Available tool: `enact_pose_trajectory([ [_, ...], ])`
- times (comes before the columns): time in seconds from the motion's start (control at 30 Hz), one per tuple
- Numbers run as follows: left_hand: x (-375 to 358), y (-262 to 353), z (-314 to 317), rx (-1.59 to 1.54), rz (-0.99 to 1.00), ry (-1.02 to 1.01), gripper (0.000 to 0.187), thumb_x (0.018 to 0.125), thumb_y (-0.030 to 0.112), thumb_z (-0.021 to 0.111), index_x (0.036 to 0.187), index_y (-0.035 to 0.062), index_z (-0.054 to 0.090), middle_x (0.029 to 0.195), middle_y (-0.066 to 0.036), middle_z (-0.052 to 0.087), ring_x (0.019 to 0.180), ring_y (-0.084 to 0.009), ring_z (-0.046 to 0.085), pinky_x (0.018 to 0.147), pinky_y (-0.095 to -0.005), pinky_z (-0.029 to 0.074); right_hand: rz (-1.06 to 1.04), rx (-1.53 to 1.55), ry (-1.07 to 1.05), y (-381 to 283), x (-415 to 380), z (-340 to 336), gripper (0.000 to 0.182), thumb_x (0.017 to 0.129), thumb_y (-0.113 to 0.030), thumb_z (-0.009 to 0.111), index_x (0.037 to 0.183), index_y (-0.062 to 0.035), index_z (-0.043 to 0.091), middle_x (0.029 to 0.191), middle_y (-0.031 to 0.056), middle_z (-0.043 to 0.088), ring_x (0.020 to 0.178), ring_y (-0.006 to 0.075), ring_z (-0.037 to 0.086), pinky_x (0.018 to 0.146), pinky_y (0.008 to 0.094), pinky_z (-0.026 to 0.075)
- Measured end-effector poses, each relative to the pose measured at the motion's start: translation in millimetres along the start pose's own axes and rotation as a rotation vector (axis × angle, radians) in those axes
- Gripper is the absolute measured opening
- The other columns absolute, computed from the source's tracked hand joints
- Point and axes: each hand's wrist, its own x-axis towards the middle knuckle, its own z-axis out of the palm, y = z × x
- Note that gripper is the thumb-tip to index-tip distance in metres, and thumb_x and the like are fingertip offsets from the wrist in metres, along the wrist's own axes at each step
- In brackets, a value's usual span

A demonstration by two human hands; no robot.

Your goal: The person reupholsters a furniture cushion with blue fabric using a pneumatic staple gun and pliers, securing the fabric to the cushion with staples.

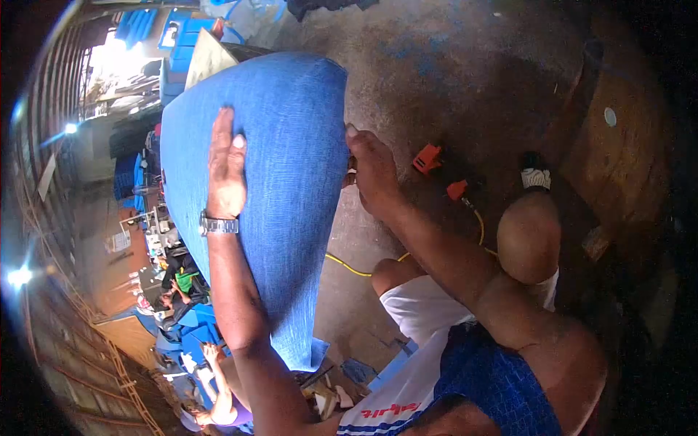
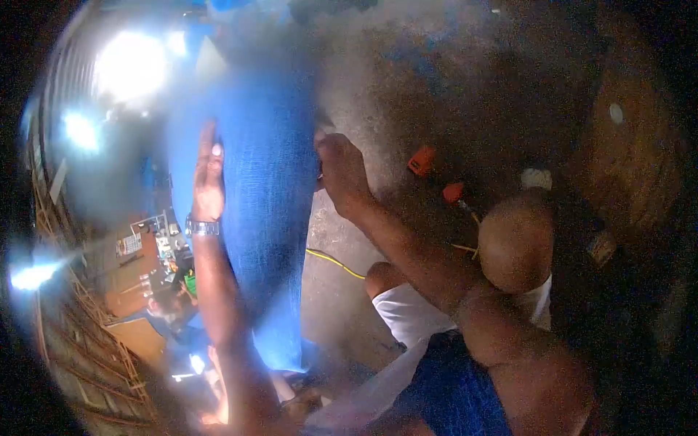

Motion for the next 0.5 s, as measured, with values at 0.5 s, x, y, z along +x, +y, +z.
enact_pose_trajectory([
  [0.5, -3, 68, 4, 0.102, 0.008, -0.14, 0.075, 0.102, 0.053, 0.035, 0.156, 0.0029, 0.021, 0.163, -0.02, 0.018, 0.152, -0.0345, 0.011, 0.121, -0.0519, 0.005, -0.305, -0.239, 0.222, 35, 31, 15, 0.05, 0.107, -0.045, 0.037, 0.094, -0.0006, 0.057, 0.086, 0.0099, 0.06, 0.082, 0.0184, 0.058, 0.079, 0.0361, 0.047],
])
